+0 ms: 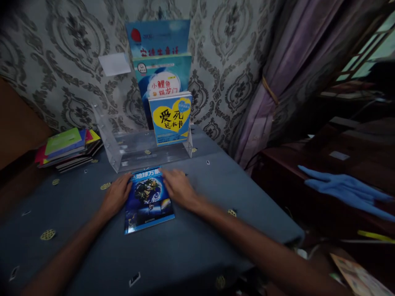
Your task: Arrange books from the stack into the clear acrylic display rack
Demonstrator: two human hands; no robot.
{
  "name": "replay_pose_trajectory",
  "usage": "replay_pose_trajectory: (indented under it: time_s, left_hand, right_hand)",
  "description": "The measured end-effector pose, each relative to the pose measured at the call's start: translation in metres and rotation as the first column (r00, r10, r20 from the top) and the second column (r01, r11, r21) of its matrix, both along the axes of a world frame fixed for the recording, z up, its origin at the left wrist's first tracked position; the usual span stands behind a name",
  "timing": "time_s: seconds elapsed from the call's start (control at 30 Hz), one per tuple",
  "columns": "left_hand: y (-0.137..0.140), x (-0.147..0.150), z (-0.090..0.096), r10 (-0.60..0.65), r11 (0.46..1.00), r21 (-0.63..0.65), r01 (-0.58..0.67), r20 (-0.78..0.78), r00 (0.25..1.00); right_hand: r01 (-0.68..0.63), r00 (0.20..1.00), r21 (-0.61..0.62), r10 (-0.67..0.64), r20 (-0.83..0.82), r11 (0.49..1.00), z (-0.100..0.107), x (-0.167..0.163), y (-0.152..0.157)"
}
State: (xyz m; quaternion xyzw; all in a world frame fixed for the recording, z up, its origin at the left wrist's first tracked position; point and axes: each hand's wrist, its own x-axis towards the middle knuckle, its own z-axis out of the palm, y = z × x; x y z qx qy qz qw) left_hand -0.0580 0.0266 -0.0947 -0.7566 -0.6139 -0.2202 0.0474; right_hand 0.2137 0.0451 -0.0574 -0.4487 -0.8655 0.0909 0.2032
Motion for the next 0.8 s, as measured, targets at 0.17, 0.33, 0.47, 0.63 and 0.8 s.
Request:
replay_pose_trajectory:
  time_s: [0.17,0.33,0.47,0.63,0.8]
  left_hand:
    - [0.001,-0.001,0.001,-0.030,1.000,0.003,0.030,0.018,0.999]
    - [0.002,-0.002,-0.001,-0.032,0.999,0.023,0.031,0.028,0.999]
    - [0.001,-0.001,-0.001,-0.030,0.999,0.032,0.029,0.031,0.999]
    - [0.003,0.002,0.004,-0.031,1.000,0.004,0.031,0.058,0.998]
    - [0.003,0.000,0.008,-0.019,1.000,-0.021,0.021,0.099,0.995]
  right_hand:
    - [0.160,0.984,-0.035,-0.157,0.085,0.986,-0.001,0.015,0.034]
    - [0.060,0.996,0.012,-0.059,-0.060,0.998,-0.008,0.001,0.033]
    - [-0.110,0.993,0.046,0.113,-0.045,0.993,-0.013,-0.025,0.036]
    - [-0.142,0.988,0.065,0.145,-0.048,0.988,-0.021,-0.035,0.050]
    - [-0.172,0.982,0.080,0.178,-0.070,0.982,-0.026,-0.030,0.055]
